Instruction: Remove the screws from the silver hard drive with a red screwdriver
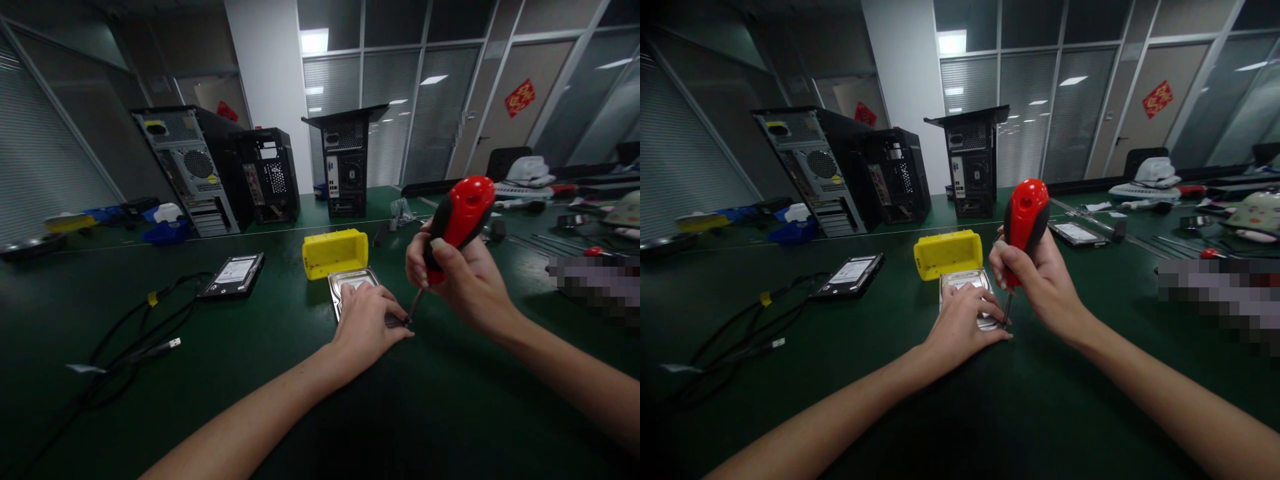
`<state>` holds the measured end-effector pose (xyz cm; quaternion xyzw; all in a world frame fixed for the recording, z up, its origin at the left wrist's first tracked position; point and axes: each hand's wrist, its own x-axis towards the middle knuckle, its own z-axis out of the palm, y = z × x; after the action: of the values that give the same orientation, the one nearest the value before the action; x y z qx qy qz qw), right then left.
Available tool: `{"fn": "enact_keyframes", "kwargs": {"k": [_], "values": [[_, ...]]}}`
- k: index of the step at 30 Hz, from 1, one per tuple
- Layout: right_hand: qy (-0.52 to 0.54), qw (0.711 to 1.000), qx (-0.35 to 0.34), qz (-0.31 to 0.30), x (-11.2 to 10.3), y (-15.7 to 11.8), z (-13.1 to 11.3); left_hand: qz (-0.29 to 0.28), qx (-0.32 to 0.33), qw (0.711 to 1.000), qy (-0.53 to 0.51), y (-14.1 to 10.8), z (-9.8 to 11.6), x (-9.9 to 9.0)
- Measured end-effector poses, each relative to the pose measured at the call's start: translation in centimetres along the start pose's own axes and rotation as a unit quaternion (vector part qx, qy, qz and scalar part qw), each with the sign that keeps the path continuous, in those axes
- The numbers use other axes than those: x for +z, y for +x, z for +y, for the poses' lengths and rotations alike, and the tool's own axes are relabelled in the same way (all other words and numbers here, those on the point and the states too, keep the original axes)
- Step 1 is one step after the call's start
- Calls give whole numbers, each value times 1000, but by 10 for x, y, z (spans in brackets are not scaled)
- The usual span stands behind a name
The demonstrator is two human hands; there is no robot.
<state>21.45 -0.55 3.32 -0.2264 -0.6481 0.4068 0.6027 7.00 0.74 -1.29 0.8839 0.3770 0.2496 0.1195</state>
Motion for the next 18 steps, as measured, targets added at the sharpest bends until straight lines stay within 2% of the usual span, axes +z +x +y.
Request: {"fn": "enact_keyframes", "kwargs": {"k": [18], "values": [[-2,1000,3,8,0,1,-2,8,7,1000,0,1,-2,2]]}}
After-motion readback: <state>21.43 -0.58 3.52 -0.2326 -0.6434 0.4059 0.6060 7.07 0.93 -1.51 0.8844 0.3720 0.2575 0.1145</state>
